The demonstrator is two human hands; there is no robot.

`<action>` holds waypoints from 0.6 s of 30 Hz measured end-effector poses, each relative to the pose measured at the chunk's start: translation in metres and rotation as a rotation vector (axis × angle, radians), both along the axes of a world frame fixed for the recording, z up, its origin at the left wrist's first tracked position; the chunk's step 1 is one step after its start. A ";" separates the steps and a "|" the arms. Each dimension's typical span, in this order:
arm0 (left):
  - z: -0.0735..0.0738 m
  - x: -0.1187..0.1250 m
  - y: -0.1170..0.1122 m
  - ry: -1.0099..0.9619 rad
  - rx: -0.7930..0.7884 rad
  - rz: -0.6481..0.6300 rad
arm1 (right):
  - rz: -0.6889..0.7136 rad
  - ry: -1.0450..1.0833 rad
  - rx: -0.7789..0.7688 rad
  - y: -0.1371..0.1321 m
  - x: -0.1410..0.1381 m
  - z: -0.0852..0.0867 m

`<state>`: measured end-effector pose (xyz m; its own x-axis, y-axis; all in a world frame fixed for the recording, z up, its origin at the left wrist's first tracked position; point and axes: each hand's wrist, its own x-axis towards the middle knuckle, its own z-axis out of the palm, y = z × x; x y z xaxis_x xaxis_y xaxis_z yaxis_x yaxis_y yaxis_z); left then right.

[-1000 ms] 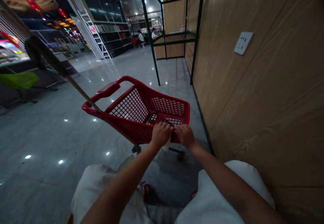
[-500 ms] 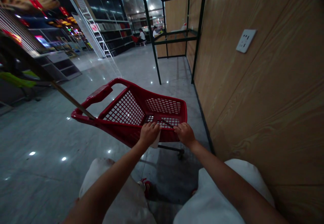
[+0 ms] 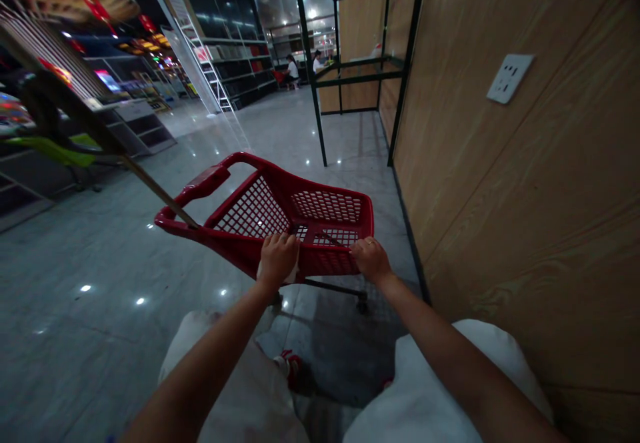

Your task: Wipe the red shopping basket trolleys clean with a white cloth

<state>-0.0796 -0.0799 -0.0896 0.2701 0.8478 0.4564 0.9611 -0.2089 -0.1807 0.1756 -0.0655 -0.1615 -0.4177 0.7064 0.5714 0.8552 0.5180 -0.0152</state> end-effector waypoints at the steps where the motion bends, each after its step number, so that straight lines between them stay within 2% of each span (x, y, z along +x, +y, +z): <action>1: -0.004 0.013 -0.001 -0.015 0.002 0.011 | -0.006 0.007 -0.010 0.000 -0.003 0.000; 5: -0.026 0.089 -0.003 -0.066 -0.055 -0.087 | -0.023 0.026 -0.024 -0.002 -0.010 0.001; 7: -0.030 0.108 -0.002 -0.060 -0.089 -0.164 | -0.020 0.026 -0.021 -0.002 -0.009 0.001; 8: -0.029 0.107 -0.001 -0.040 -0.106 -0.207 | -0.016 0.023 -0.021 -0.002 -0.008 0.001; 9: -0.026 0.098 0.001 -0.019 -0.117 -0.233 | -0.012 0.020 -0.022 -0.002 -0.006 0.001; 11: -0.016 0.062 0.007 0.016 -0.114 -0.232 | -0.004 0.013 -0.019 -0.001 -0.002 0.001; 13: -0.003 0.015 0.012 -0.005 -0.046 -0.106 | 0.000 0.013 -0.015 0.000 0.001 0.001; 15: 0.008 -0.022 0.015 -0.013 0.012 -0.050 | -0.006 0.022 -0.016 0.000 0.001 -0.001; 17: 0.012 -0.034 0.014 -0.041 0.032 -0.002 | -0.013 0.035 -0.017 0.000 -0.001 -0.002; 18: 0.011 -0.029 0.013 -0.062 0.028 0.018 | -0.016 0.040 -0.014 -0.001 -0.002 -0.003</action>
